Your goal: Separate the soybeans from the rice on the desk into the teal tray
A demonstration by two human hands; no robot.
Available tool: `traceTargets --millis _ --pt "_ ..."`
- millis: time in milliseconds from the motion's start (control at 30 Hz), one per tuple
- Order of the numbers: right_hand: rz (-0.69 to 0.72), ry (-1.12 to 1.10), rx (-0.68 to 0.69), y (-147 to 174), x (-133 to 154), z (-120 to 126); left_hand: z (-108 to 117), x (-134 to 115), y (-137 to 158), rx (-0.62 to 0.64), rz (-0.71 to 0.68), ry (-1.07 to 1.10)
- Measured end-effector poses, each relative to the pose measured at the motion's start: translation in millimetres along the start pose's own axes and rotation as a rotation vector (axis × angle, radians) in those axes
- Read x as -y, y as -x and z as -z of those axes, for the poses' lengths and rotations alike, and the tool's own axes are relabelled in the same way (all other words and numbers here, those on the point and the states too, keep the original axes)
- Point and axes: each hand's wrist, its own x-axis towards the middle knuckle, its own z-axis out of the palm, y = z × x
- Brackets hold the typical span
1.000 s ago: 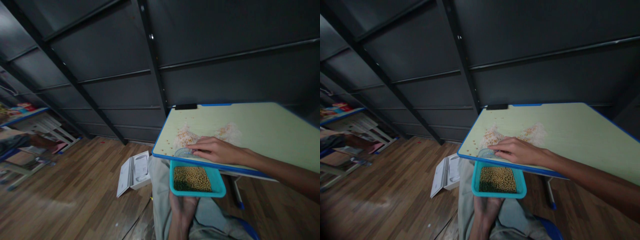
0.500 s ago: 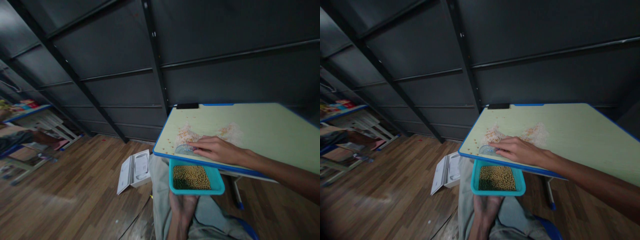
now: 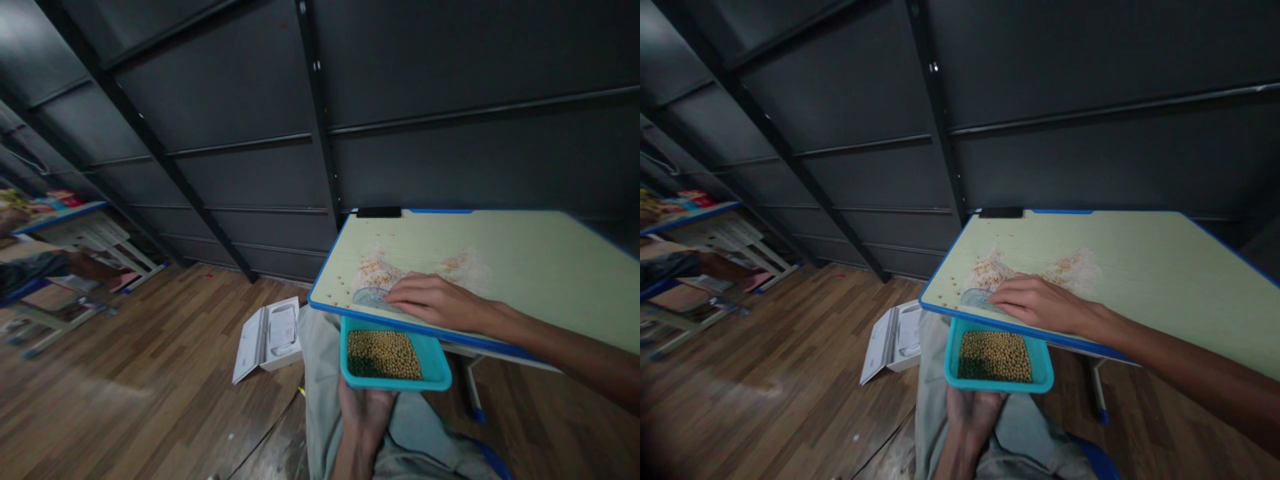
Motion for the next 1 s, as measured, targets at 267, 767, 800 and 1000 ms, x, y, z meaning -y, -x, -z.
traceTargets --millis 267,767,800,1000 --pt "0.039 0.049 -0.021 -2 3 0 16 -1 -2 0.104 0.009 -0.033" --pt "0.054 0.057 0.027 -2 3 1 -2 -2 1 0.004 0.053 -0.025" --pt "0.058 0.058 0.028 -1 2 1 -4 -3 1 0.003 0.055 -0.036" --pt "0.044 0.049 0.032 0 1 -1 -2 -4 0 0.061 0.05 -0.072"
